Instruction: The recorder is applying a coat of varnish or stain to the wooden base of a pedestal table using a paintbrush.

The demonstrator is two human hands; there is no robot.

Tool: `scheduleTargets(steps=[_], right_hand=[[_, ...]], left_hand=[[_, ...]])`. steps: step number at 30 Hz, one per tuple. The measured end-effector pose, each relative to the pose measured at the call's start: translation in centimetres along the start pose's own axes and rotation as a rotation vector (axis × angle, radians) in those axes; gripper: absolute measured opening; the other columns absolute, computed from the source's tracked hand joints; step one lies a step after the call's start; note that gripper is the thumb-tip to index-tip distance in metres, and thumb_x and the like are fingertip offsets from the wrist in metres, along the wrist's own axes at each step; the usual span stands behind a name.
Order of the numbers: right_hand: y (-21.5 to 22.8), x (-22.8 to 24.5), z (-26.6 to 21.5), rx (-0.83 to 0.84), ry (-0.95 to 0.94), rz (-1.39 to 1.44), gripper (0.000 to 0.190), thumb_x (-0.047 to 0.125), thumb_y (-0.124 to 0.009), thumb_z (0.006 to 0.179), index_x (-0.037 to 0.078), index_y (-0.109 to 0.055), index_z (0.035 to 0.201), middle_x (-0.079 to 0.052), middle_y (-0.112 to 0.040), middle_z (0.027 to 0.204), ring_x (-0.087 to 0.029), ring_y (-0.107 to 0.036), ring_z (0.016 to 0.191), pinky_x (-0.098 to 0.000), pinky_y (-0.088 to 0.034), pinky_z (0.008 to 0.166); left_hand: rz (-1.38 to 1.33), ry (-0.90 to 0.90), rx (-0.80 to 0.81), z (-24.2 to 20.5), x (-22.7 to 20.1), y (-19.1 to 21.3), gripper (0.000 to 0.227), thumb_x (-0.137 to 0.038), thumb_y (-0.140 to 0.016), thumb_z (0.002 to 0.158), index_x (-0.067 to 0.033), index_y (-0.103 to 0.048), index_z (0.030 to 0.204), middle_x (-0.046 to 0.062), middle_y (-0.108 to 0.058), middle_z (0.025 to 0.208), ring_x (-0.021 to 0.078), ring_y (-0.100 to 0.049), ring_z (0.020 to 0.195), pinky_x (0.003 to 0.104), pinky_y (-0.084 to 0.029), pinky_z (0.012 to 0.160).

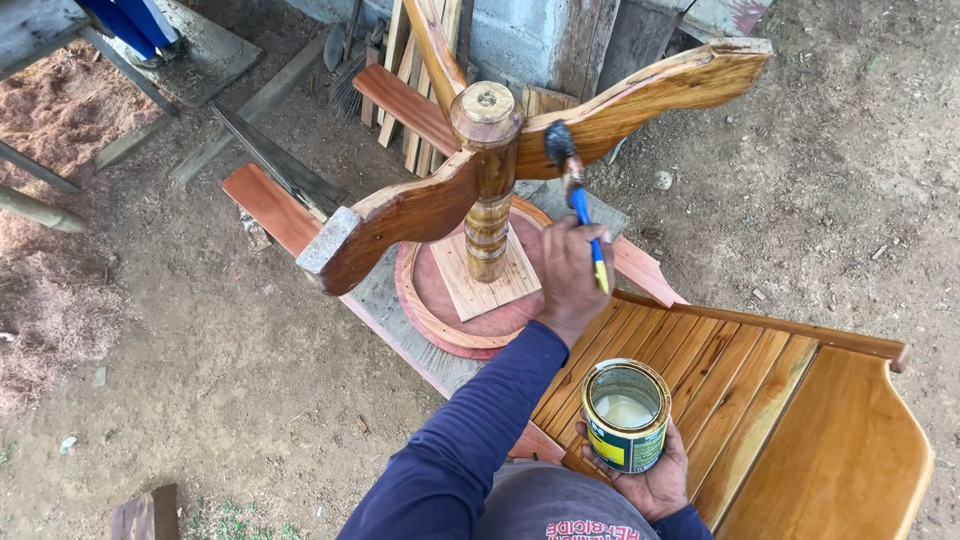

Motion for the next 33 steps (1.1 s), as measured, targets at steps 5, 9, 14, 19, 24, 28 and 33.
scheduleTargets(steps=[5, 9, 14, 19, 24, 28, 33], right_hand=[[0.1, 0.0, -0.1, -0.025, 0.002, -0.017, 0.083, 0.07, -0.035, 0.094, 0.013, -0.039, 0.153, -0.028, -0.053, 0.142, -0.048, -0.053, 0.127, -0.06, -0.051, 0.094], [0.1, -0.1, 0.4, 0.006, -0.001, -0.018, 0.083, 0.07, -0.035, 0.094, 0.011, -0.04, 0.152, -0.03, -0.054, 0.14, -0.049, -0.055, 0.125, -0.0593, -0.053, 0.093], [-0.3, -0.3, 0.6, 0.07, -0.008, -0.037, 0.082, 0.07, -0.035, 0.095, 0.011, -0.04, 0.151, -0.03, -0.055, 0.139, -0.049, -0.057, 0.123, -0.0587, -0.054, 0.091], [-1.2, -0.1, 0.1, 0.029, -0.006, -0.069, 0.082, 0.07, -0.035, 0.095, 0.01, -0.043, 0.15, -0.027, -0.057, 0.138, -0.045, -0.059, 0.122, -0.0581, -0.054, 0.091], [-1.0, -0.1, -0.1, 0.032, 0.004, -0.051, 0.082, 0.07, -0.035, 0.094, 0.009, -0.044, 0.149, -0.026, -0.058, 0.137, -0.045, -0.06, 0.121, -0.0574, -0.055, 0.09], [-0.9, 0.0, -0.3, 0.015, 0.012, -0.041, 0.083, 0.07, -0.035, 0.094, 0.009, -0.044, 0.149, -0.028, -0.058, 0.136, -0.045, -0.059, 0.121, -0.057, -0.055, 0.091], [-0.2, 0.0, 0.0, 0.054, 0.023, -0.002, 0.084, 0.07, -0.037, 0.094, 0.007, -0.043, 0.149, -0.029, -0.058, 0.136, -0.046, -0.059, 0.122, -0.0571, -0.055, 0.091]], left_hand=[[-0.06, -0.096, 0.06, 0.0, -0.4, 0.9, 0.025, -0.016, -0.065, 0.101, -0.0084, -0.05, 0.12, 0.019, -0.058, 0.113, 0.0331, -0.059, 0.109, 0.049, -0.053, 0.092], [-0.028, -0.026, 0.006, 0.5, 0.3, 3.5, 0.018, -0.016, -0.063, 0.101, -0.008, -0.054, 0.114, 0.017, -0.059, 0.11, 0.0306, -0.059, 0.103, 0.047, -0.053, 0.088], [0.051, 0.074, -0.032, 1.0, 0.6, 1.0, 0.015, -0.019, -0.063, 0.103, -0.0097, -0.053, 0.108, 0.014, -0.059, 0.107, 0.0312, -0.06, 0.105, 0.043, -0.054, 0.086], [-0.04, -0.058, -0.067, 2.5, -4.7, -0.5, 0.027, -0.014, -0.065, 0.099, -0.0085, -0.05, 0.122, 0.019, -0.058, 0.111, 0.0314, -0.061, 0.103, 0.042, -0.054, 0.083], [-0.134, -0.156, 0.047, 2.5, -6.5, -3.9, 0.035, -0.016, -0.07, 0.099, -0.0114, -0.05, 0.127, 0.018, -0.061, 0.118, 0.0288, -0.063, 0.103, 0.038, -0.055, 0.073], [-0.23, -0.262, 0.076, 3.6, -8.1, -2.9, 0.039, -0.018, -0.07, 0.096, -0.0158, -0.051, 0.13, 0.018, -0.06, 0.122, 0.0317, -0.064, 0.108, 0.039, -0.057, 0.076], [-0.235, -0.223, 0.109, 3.9, -6.6, -3.6, 0.033, -0.018, -0.069, 0.098, -0.0163, -0.054, 0.127, 0.018, -0.062, 0.121, 0.0304, -0.065, 0.107, 0.039, -0.058, 0.079]])
Point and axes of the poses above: each hand's wrist, its own z-axis towards the middle knuckle, its own y-axis out of the back of the hand, x = y × z, the point moved 7 cm from there along z, towards the middle knuckle
